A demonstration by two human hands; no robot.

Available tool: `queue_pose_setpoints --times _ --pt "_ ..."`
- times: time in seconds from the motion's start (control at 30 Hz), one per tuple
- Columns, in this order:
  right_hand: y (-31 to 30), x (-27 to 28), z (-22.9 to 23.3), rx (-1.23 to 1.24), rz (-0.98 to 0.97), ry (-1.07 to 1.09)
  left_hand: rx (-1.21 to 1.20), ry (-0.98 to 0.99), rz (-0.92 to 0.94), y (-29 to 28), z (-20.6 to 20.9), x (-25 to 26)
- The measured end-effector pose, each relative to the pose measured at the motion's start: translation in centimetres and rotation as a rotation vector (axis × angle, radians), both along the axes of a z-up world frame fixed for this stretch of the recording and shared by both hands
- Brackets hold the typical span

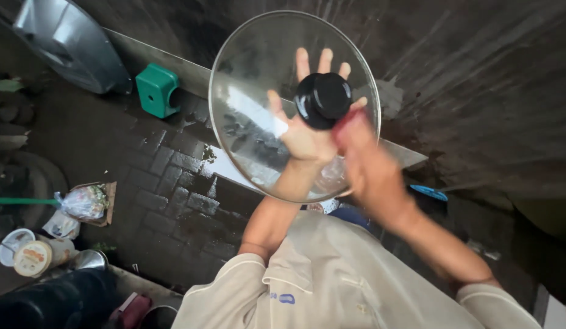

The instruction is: Washing a glass pot lid using a cloth and a toothbrush under running water at an outdoor tap.

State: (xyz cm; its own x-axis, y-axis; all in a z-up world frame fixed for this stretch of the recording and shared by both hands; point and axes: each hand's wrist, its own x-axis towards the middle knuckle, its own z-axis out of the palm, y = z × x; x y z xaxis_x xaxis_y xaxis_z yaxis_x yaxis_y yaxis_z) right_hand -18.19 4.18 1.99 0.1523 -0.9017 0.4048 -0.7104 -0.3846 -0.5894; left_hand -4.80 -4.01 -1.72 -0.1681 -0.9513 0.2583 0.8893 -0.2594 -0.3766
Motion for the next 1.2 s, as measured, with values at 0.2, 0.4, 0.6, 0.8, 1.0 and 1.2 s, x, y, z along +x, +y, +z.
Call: queue_pose_setpoints --times 0.2,0.4,0.6,0.8,1.0,1.2 --pt "0.7 2.4 2.4 -0.203 0.429 0.148 -0.143 -0.282 0.146 -1.4 -0.8 -1.5" --pt "0.5 0.9 1.4 -0.163 0.182 0.074 -0.116 -0.313 0.221 -1.2 0.2 -0.7" --pt "1.3 0.1 1.7 -0.147 0.569 0.148 0.044 -0.226 0.128 -1.3 1.3 -0.7" --pt "-0.1 -1.5 1.9 0.023 0.052 -0.028 0.076 -0.284 0.160 -1.3 1.5 -0.5" --pt "1.1 -0.8 1.4 -0.220 0.466 0.205 0.076 -0.323 0.136 -1.4 2.2 -0.5" --pt "-6.0 -11.1 -4.4 0.142 -0.091 -0.852 0.069 -0.284 0.045 -0.9 1.7 2.1"
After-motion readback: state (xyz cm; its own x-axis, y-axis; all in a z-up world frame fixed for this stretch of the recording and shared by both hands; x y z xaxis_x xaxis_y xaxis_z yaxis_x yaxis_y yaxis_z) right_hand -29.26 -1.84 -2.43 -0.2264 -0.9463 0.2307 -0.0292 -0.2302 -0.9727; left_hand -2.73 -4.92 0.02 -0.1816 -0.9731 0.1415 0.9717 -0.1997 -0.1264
